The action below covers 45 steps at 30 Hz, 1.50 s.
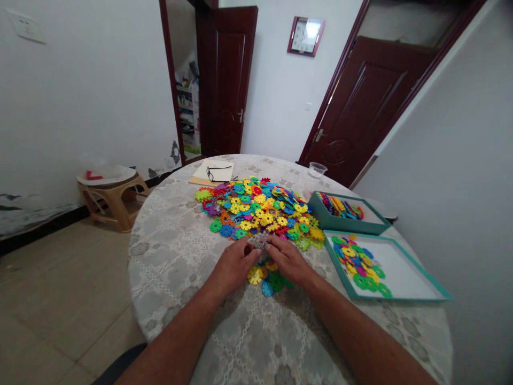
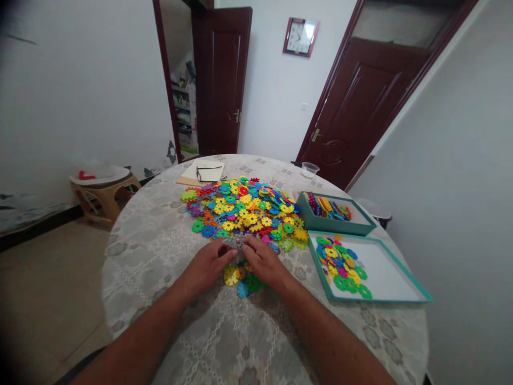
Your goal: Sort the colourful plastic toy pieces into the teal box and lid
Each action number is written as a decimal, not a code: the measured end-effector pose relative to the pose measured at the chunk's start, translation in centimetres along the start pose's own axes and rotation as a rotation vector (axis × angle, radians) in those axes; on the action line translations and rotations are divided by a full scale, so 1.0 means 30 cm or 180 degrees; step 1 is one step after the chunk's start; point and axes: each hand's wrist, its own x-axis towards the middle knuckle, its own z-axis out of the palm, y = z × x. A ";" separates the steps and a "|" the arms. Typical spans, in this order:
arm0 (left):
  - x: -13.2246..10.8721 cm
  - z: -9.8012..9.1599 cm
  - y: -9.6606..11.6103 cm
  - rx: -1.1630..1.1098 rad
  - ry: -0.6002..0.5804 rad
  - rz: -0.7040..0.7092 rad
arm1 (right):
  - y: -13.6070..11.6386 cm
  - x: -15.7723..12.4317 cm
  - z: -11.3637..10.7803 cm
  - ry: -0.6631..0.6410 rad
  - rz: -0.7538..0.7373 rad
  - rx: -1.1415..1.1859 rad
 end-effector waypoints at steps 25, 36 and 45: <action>-0.003 -0.049 0.026 0.0200 0.0471 -0.0029 | 0.095 0.255 -0.423 0.1319 0.1048 -0.0303; 0.006 -0.051 0.026 0.0482 0.0842 -0.0259 | 0.038 0.094 -0.032 -0.0362 -0.0386 -0.2474; -0.006 -0.055 0.036 0.0182 0.0647 -0.0097 | 0.060 0.058 -0.023 0.0431 -0.0221 -0.1162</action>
